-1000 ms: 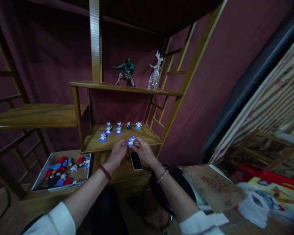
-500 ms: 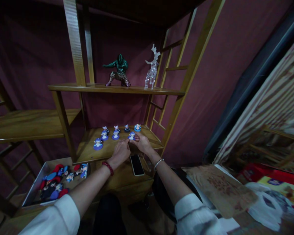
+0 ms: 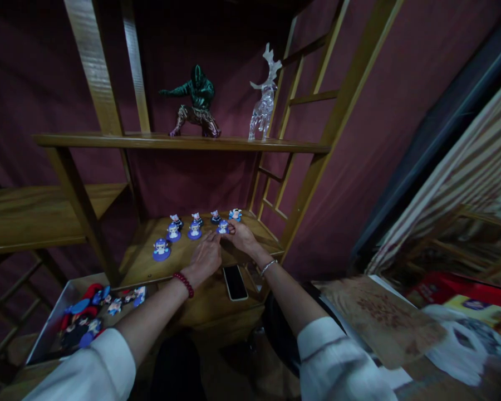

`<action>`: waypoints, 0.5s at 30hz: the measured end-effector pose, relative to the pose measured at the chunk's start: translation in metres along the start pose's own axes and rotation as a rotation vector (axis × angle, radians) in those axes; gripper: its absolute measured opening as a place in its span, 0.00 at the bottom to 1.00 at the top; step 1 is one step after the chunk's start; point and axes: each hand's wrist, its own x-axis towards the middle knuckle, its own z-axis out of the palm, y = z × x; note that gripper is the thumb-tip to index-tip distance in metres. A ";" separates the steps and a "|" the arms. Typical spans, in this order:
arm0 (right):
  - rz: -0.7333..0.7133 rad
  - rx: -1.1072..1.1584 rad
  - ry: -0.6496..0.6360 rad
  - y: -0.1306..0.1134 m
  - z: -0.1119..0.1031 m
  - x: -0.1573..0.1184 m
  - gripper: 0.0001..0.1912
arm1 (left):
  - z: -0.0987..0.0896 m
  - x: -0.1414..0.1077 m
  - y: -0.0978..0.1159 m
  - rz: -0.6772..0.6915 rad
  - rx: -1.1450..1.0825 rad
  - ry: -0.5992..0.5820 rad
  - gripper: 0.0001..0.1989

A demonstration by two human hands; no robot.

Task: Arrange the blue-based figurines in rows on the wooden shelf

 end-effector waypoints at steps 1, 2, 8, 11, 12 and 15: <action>0.000 0.001 -0.003 -0.001 0.000 0.000 0.17 | 0.000 0.000 -0.001 0.001 0.009 -0.006 0.21; -0.003 -0.001 -0.007 -0.003 0.000 0.000 0.17 | 0.001 0.000 -0.002 0.000 0.016 -0.007 0.21; -0.052 0.003 -0.023 -0.009 -0.001 -0.001 0.15 | 0.006 -0.002 -0.005 -0.020 0.043 0.019 0.20; -0.062 -0.014 -0.029 -0.008 -0.002 -0.003 0.15 | 0.008 -0.002 -0.007 -0.015 0.058 0.034 0.20; -0.058 -0.017 -0.034 -0.008 -0.002 -0.003 0.16 | 0.009 -0.002 -0.007 -0.009 0.062 0.039 0.20; -0.059 -0.006 -0.050 -0.007 -0.003 -0.004 0.16 | 0.010 -0.002 -0.008 0.004 0.071 0.057 0.20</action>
